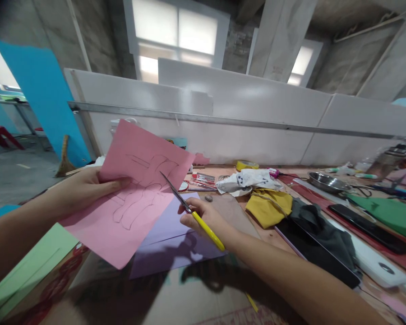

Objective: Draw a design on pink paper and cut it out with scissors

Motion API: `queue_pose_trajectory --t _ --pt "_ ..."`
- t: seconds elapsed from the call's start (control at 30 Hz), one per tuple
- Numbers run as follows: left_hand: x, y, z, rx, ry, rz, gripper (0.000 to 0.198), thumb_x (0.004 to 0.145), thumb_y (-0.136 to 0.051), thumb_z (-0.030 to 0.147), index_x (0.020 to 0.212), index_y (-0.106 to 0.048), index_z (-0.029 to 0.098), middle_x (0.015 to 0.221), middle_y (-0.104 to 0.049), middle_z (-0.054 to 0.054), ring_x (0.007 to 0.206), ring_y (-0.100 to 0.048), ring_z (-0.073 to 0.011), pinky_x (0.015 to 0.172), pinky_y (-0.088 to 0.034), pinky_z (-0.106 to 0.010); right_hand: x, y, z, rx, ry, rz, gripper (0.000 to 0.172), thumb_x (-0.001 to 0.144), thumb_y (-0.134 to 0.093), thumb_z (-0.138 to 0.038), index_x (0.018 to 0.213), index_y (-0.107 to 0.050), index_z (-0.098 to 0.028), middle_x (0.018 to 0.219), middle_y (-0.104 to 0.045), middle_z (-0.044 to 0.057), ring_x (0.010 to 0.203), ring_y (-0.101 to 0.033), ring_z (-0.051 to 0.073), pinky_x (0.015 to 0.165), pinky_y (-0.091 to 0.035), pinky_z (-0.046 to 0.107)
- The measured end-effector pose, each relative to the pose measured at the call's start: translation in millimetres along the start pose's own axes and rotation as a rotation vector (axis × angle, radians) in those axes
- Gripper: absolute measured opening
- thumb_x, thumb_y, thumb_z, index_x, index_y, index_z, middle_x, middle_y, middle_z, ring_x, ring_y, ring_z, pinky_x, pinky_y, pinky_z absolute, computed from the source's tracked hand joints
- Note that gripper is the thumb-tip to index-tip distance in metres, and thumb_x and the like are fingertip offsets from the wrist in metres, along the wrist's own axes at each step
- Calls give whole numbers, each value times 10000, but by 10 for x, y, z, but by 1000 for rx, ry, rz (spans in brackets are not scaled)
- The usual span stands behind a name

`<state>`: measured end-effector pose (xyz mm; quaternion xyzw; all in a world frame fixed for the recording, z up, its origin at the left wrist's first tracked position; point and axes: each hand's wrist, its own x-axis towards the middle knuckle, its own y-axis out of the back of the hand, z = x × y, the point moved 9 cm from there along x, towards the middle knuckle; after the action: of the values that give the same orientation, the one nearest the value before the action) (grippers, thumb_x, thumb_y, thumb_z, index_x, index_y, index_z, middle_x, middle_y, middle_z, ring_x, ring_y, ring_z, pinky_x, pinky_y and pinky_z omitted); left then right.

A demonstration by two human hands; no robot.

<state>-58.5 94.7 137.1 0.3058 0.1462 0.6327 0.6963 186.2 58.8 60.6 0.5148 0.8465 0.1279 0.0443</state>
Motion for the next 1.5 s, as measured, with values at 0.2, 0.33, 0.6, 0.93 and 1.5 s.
queue_pose_trajectory --t 0.2,0.33,0.6,0.93,1.5 --pt "16 -8 -78 -50 -6 -30 410 798 -719 598 866 -797 201 850 -800 -15 747 -692 -192 562 -497 -207 -11 -4 -6 -18 6 -5 513 779 -721 -640 985 -557 -200 697 -378 -78 490 -344 56 460 -259 227" --pt "-17 7 -89 -17 33 -38 451 821 -716 604 969 -804 187 926 -816 -34 840 -718 -230 604 -514 -217 -11 4 1 -36 6 2 523 769 -729 -649 977 -564 -199 712 -376 -73 514 -342 63 470 -273 228" --pt "-44 -10 27 -20 11 -81 411 831 -722 555 960 -786 170 945 -815 -56 846 -727 -241 656 -557 -252 4 -14 -4 -54 3 -22 471 756 -731 -587 973 -566 -203 677 -395 -73 523 -338 78 487 -272 238" --pt "-30 -64 -96 -203 47 -149 346 852 -747 498 985 -794 181 959 -818 -44 845 -746 -213 641 -571 -235 -22 22 -53 -170 15 -5 307 811 -681 -440 975 -598 -194 734 -449 -45 549 -422 86 496 -332 235" --pt "-64 -99 -29 -229 91 -171 329 813 -779 485 949 -800 186 901 -820 -36 749 -748 -198 582 -564 -233 -11 -11 -3 -111 12 -28 307 796 -681 -437 967 -586 -200 668 -416 -67 501 -380 77 465 -290 229"
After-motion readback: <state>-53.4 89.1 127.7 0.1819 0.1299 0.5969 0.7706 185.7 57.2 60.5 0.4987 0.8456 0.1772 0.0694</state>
